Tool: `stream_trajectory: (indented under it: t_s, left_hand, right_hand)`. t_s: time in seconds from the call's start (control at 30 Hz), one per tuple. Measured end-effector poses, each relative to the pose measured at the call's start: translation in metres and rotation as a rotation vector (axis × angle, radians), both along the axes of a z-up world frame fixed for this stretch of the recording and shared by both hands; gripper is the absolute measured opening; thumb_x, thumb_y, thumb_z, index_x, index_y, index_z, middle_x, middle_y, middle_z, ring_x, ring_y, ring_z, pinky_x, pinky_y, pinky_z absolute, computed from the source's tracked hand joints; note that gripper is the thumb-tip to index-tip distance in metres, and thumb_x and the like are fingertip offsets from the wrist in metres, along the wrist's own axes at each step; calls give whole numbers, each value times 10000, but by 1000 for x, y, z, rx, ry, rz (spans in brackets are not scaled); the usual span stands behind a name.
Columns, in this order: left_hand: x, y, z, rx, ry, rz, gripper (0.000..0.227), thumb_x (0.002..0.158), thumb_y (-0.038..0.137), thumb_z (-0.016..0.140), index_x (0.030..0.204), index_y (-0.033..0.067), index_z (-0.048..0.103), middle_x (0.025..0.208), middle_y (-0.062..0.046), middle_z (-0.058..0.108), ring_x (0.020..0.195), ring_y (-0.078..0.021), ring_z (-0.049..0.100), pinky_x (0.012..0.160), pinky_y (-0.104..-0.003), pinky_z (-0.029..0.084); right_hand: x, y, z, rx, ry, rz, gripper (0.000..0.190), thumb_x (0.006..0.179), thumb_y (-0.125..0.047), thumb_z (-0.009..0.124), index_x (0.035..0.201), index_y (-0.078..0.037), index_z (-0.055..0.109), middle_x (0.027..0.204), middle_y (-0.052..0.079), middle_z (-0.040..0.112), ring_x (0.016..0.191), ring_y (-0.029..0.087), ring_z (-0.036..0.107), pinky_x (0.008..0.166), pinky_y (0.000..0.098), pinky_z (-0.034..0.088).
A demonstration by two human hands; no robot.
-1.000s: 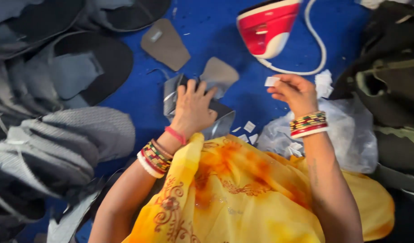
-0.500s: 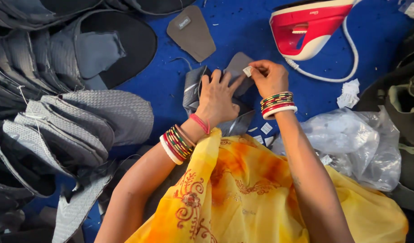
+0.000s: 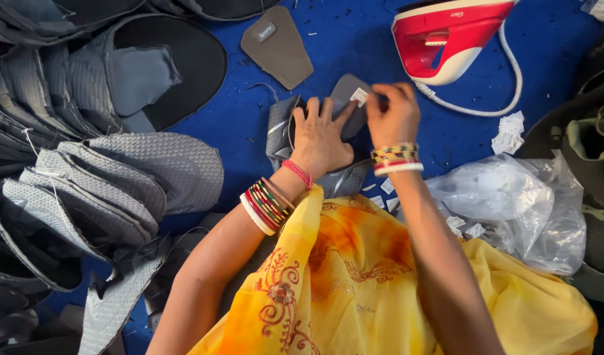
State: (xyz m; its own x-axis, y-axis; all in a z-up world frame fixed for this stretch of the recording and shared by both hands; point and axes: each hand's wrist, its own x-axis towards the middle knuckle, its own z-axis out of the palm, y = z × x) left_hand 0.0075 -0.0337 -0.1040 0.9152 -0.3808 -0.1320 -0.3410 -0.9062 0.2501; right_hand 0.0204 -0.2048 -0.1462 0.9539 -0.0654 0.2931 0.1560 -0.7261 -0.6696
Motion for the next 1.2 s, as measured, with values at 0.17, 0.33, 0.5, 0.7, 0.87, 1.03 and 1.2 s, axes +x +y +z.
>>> stream_trajectory:
  t_s: [0.17, 0.33, 0.5, 0.7, 0.87, 1.03, 1.2]
  left_hand:
    - [2, 2, -1, -87, 19, 39, 813, 678, 378, 659, 1477, 304, 530, 1249, -117, 544, 1179, -337, 425, 932, -515, 322]
    - [4, 2, 2, -88, 23, 37, 816, 684, 388, 661, 1484, 307, 522, 1251, -141, 540, 1192, -353, 419, 975, -543, 296]
    - [6, -1, 0, -71, 67, 46, 820, 684, 390, 660, 1488, 322, 512, 1251, -159, 533, 1205, -371, 409, 1012, -572, 269]
    - [8, -2, 7, -43, 106, 45, 844, 681, 406, 657, 1503, 320, 489, 1248, -157, 534, 1218, -373, 404, 1039, -596, 248]
    - [-3, 4, 5, -124, 74, 40, 808, 685, 385, 659, 1473, 252, 543, 1253, -150, 559, 1229, -372, 417, 1048, -591, 260]
    - [-14, 12, 4, -122, -38, -12, 629, 708, 375, 659, 1306, 181, 669, 1312, -154, 573, 1242, -369, 437, 1066, -589, 282]
    - [-32, 20, -2, -159, -85, -27, 540, 746, 329, 643, 1257, 172, 723, 1319, -135, 585, 1236, -373, 456, 1124, -577, 305]
  right_hand:
    - [-21, -38, -43, 420, -97, -477, 514, 840, -171, 885, 1180, -6, 537, 1044, 86, 534, 813, 141, 527, 725, 292, 540]
    - [17, -68, 17, 189, -224, -198, 414, 944, -115, 845, 1218, 52, 584, 1139, 173, 599, 1011, 198, 585, 897, 319, 506]
    - [50, -68, 81, 716, 89, 75, 318, 941, -118, 726, 1216, 5, 626, 1033, 71, 714, 935, 201, 704, 881, 338, 577]
    - [58, -31, 110, -444, 388, -35, 637, 894, -573, 815, 988, 51, 731, 874, 279, 709, 823, 418, 719, 752, 488, 567]
    - [54, 1, 94, -590, 473, 65, 666, 843, -606, 799, 1015, 33, 734, 903, 293, 721, 856, 468, 705, 785, 529, 562]
    - [74, 5, 90, -559, 411, 38, 595, 829, -566, 805, 982, 7, 752, 900, 284, 723, 850, 467, 701, 767, 537, 555]
    - [78, 12, 93, -507, 365, 27, 582, 857, -567, 784, 955, 6, 761, 916, 287, 722, 858, 459, 710, 776, 524, 571]
